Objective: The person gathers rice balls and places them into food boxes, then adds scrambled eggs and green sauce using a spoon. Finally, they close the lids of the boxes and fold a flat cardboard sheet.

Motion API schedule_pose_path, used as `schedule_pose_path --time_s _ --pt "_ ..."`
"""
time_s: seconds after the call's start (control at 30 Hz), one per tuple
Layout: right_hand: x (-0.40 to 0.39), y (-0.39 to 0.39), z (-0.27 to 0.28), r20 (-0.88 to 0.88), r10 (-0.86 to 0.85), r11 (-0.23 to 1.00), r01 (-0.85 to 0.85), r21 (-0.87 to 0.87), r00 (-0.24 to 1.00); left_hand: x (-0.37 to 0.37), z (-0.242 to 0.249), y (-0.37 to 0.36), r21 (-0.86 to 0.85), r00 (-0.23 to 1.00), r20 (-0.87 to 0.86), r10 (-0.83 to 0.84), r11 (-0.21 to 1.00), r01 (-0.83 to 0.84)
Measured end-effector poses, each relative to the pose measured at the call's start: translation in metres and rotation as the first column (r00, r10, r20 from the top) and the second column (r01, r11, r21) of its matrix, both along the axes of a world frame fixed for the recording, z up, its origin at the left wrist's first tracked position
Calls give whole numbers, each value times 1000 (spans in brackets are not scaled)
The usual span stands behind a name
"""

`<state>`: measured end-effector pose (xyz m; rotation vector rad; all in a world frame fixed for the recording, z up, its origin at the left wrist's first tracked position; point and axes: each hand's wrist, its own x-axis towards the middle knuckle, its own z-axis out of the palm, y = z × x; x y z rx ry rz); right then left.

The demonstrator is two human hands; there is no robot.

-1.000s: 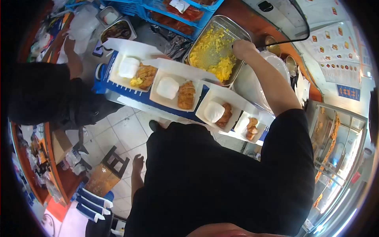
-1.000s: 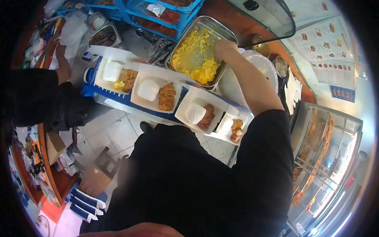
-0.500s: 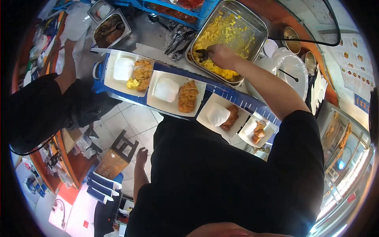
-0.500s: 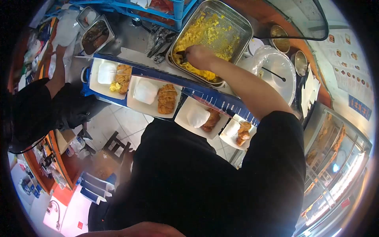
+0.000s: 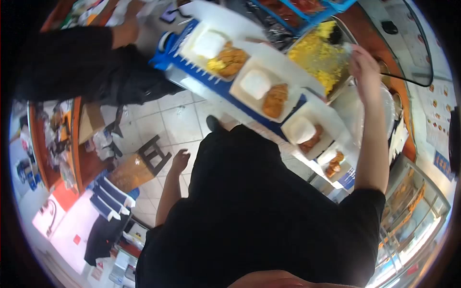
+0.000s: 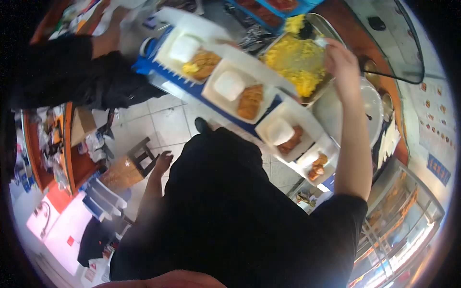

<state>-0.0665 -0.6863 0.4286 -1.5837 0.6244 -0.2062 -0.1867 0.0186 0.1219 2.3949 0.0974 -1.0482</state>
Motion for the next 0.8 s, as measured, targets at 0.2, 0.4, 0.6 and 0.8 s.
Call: schedule_pose_path --time_s 0.2,0.4,0.6,0.8 --pt "-5 164 77 83 19 778 37 -627 996 28 -62 81 41 921 149 -361 932 359" --pt "13 272 -48 -216 238 -144 -186 -972 947 24 -42 144 156 963 -147 224 967 -201" --pt "-4 256 -4 -6 122 -93 5 -996 993 10 -12 185 281 990 -74 122 955 -97" --pt "-47 86 103 -39 -279 324 56 -944 959 -53 -84 211 159 854 -333 400 916 -368"
